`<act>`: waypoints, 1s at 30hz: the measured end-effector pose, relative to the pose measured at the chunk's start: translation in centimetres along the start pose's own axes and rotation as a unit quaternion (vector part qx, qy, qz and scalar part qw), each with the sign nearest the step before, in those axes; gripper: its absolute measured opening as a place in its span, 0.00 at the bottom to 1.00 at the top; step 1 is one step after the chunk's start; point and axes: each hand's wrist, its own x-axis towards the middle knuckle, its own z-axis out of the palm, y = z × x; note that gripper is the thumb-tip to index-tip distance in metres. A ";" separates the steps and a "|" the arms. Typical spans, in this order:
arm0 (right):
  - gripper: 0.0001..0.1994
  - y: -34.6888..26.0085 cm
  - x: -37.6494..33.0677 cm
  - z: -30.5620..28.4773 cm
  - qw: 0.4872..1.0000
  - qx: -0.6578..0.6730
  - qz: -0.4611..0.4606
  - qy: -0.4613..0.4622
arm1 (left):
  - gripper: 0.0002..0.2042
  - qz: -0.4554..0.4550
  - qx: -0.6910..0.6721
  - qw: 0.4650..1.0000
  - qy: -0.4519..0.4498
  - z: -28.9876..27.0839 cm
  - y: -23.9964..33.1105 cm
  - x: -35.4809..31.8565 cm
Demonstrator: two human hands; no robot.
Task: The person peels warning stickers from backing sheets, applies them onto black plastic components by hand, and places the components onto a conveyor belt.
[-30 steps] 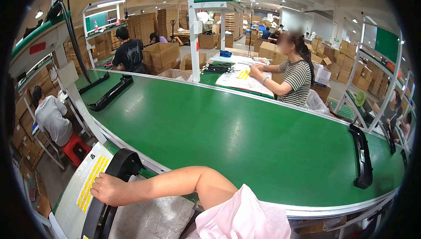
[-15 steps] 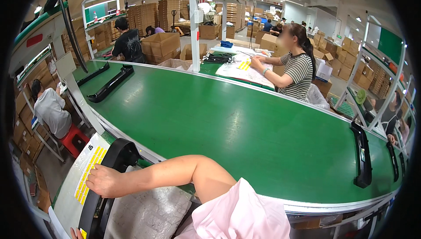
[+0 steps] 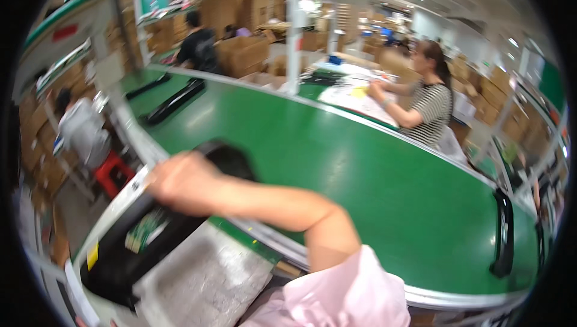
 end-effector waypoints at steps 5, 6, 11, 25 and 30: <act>0.07 9.7 -4.9 -2.4 0.921 -0.060 0.342 -0.177 | 0.32 -0.145 -0.058 0.975 -0.158 1.4 -2.5 -4.2; 0.10 13.3 -9.0 -4.3 0.918 -0.138 0.339 -0.155 | 0.31 -0.163 -0.123 0.962 -0.179 2.3 -1.0 -3.5; 0.20 27.9 -30.5 -13.6 0.824 -0.344 0.343 -0.290 | 0.26 -0.151 -0.129 0.956 -0.216 3.8 -2.6 -4.2; 0.18 29.1 -30.6 3.7 0.848 -0.163 0.501 -0.049 | 0.23 -0.014 -0.211 0.920 -0.329 9.3 2.7 -0.1; 0.17 12.1 -11.4 25.1 0.851 0.320 0.393 -0.136 | 0.24 0.108 -0.277 0.905 -0.304 19.0 1.3 1.0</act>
